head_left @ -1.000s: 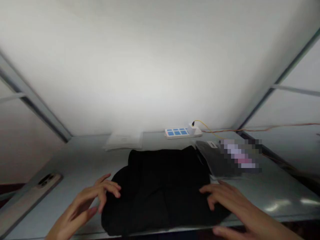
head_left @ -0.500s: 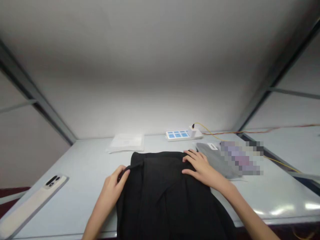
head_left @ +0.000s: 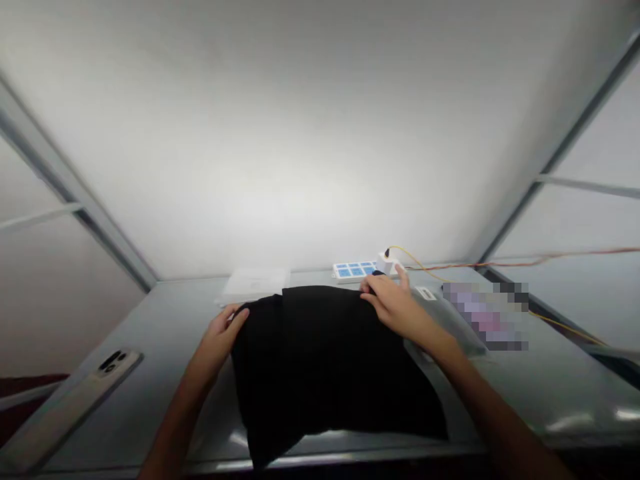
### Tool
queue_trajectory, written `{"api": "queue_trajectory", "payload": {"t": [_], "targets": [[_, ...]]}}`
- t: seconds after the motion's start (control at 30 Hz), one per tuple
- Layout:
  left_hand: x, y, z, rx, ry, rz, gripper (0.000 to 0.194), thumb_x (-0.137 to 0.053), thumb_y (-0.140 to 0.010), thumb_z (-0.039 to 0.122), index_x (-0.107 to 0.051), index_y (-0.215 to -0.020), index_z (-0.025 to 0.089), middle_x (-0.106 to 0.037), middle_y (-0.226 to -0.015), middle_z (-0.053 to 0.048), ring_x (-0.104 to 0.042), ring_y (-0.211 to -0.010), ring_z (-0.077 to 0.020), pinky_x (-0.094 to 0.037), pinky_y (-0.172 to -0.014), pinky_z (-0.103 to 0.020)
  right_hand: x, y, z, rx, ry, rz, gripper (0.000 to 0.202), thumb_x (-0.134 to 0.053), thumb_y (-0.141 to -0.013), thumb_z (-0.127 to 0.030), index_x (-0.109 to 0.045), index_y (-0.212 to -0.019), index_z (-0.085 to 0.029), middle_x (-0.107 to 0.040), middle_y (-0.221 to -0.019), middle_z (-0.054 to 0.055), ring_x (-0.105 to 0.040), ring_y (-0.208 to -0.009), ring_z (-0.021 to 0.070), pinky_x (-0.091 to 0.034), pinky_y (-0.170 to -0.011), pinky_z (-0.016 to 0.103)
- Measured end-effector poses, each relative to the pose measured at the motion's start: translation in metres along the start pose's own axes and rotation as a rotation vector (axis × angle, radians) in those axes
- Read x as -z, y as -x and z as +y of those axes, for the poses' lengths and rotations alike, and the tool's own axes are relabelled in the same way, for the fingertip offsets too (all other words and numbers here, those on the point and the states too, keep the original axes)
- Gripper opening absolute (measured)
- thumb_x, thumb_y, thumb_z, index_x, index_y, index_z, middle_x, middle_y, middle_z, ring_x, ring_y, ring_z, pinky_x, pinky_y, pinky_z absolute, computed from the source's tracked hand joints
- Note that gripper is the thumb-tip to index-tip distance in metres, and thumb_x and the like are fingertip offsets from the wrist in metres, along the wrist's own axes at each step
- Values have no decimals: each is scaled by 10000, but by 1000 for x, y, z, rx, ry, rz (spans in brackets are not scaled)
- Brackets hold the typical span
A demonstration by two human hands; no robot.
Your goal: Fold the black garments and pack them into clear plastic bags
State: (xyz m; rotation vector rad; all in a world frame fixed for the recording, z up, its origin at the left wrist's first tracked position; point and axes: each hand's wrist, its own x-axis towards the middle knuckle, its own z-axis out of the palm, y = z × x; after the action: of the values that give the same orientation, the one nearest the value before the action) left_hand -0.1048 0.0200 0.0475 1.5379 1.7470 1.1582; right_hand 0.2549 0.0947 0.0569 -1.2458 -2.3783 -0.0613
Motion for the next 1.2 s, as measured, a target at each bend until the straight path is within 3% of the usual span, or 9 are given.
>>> {"api": "queue_trajectory", "payload": {"t": [0.1, 0.23, 0.33, 0.43, 0.53, 0.87, 1.03, 1.13, 1.2], "targets": [[-7, -14, -10, -44, -204, 13, 454, -550, -862, 561, -688, -1048, 171, -762, -1000, -126, -707, -1036, -349, -558, -910, -483, -22, -4, -5, -62, 148, -16, 201, -453, -1017, -264, -628, -1093, -199, -704, -1192, 146, -606, -1194, 331, -138, -1163, 721], [-30, 0, -16, -357, -466, 154, 524, -477, -984, 462, -552, -1382, 129, -525, -1489, -214, -440, -1431, -377, -376, -1145, -575, -48, 16, -27, -38, 248, 52, 527, -476, -1026, -475, -513, -1455, -173, -401, -1596, 200, -288, -1495, 424, -68, -1163, 754], [-54, 23, -11, -638, -680, -1, 576, -426, -1048, 445, -361, -1564, 199, -373, -1624, -152, -288, -1527, -330, -352, -1183, -537, -64, 36, -44, 11, 203, -28, 646, -397, -1030, -586, -428, -1541, -191, -376, -1617, 176, -259, -1516, 404, -105, -1180, 729], [-76, 38, -11, -757, -818, -192, 593, -430, -1057, 441, -255, -1611, 321, -301, -1668, -83, -228, -1547, -336, -322, -1192, -564, -74, 47, -53, 23, 168, -113, 634, -368, -1043, -577, -442, -1539, -189, -409, -1597, 174, -299, -1507, 387, -175, -1191, 686], [-85, 44, -20, -739, -870, -250, 583, -417, -1059, 444, -226, -1606, 382, -310, -1665, -49, -240, -1537, -366, -337, -1167, -608, -75, 50, -49, 42, 152, -137, 618, -358, -1049, -566, -425, -1551, -211, -389, -1611, 153, -297, -1514, 361, -207, -1203, 647], [-73, 46, -35, -724, -855, -239, 617, -460, -1034, 477, -222, -1600, 406, -317, -1660, -22, -306, -1508, -384, -373, -1148, -600, -55, 78, -20, 13, 209, -105, 600, -405, -1047, -494, -338, -1591, -249, -347, -1639, 118, -259, -1532, 343, -217, -1203, 646], [-74, 45, -38, -737, -879, -227, 624, -452, -1037, 472, -199, -1605, 409, -320, -1659, -18, -335, -1496, -383, -405, -1127, -595, -39, 70, -3, -231, 370, 146, 559, -430, -1029, -438, -412, -1550, -236, -331, -1645, 150, -201, -1532, 420, -133, -1172, 735], [-75, 44, -38, -749, -867, -217, 623, -465, -1032, 477, -218, -1600, 413, -346, -1648, -17, -352, -1488, -376, -408, -1127, -590, -33, 75, 28, -452, 444, 177, 594, -475, -981, -524, -528, -1450, -163, -515, -1490, 246, -417, -1396, 495, -306, -1059, 762], [-75, 44, -38, -747, -861, -208, 618, -474, -1030, 469, -233, -1596, 417, -361, -1641, -16, -363, -1483, -373, -413, -1128, -584, -32, 81, 48, -476, 430, 70, 498, -450, -984, -478, -640, -1299, -142, -669, -1280, 244, -610, -1197, 446, -465, -953, 661]]}}
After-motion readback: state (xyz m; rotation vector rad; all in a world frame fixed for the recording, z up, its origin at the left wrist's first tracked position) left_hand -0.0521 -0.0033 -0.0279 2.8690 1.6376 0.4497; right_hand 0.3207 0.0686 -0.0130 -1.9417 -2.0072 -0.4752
